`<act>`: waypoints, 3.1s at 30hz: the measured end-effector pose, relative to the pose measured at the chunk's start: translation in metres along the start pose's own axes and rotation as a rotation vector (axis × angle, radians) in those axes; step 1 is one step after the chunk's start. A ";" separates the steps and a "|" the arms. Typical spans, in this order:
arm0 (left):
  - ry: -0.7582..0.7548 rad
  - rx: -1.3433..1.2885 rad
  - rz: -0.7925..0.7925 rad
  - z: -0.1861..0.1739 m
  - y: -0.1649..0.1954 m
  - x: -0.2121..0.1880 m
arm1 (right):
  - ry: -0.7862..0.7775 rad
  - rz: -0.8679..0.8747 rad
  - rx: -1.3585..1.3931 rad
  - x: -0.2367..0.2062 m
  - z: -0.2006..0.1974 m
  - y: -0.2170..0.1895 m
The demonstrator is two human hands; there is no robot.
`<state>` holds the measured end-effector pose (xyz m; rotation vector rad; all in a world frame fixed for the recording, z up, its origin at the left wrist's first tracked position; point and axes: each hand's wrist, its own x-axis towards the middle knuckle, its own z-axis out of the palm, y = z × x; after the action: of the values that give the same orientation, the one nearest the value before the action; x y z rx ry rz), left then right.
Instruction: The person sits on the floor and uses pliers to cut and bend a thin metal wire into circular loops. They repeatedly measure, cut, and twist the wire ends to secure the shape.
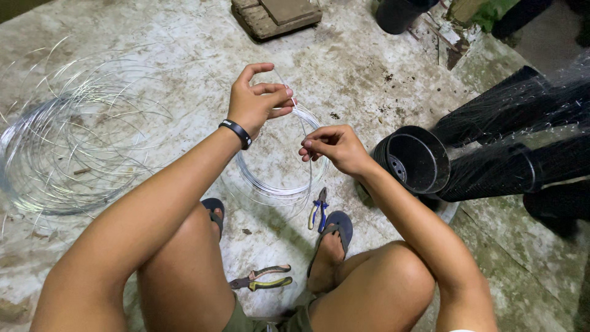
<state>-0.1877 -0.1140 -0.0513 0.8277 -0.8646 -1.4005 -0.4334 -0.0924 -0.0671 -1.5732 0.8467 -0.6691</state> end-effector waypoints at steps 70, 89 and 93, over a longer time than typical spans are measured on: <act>-0.114 0.061 -0.116 -0.003 -0.010 -0.014 | -0.029 -0.012 -0.035 -0.004 0.014 -0.013; -0.416 0.466 -0.125 0.027 -0.059 -0.063 | 0.153 0.031 0.146 -0.010 -0.022 -0.001; -0.412 0.412 -0.127 0.033 -0.061 -0.064 | 0.178 0.027 0.162 -0.012 -0.024 -0.003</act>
<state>-0.2447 -0.0502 -0.0912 0.9280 -1.4738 -1.5572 -0.4593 -0.0959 -0.0600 -1.3696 0.9193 -0.8465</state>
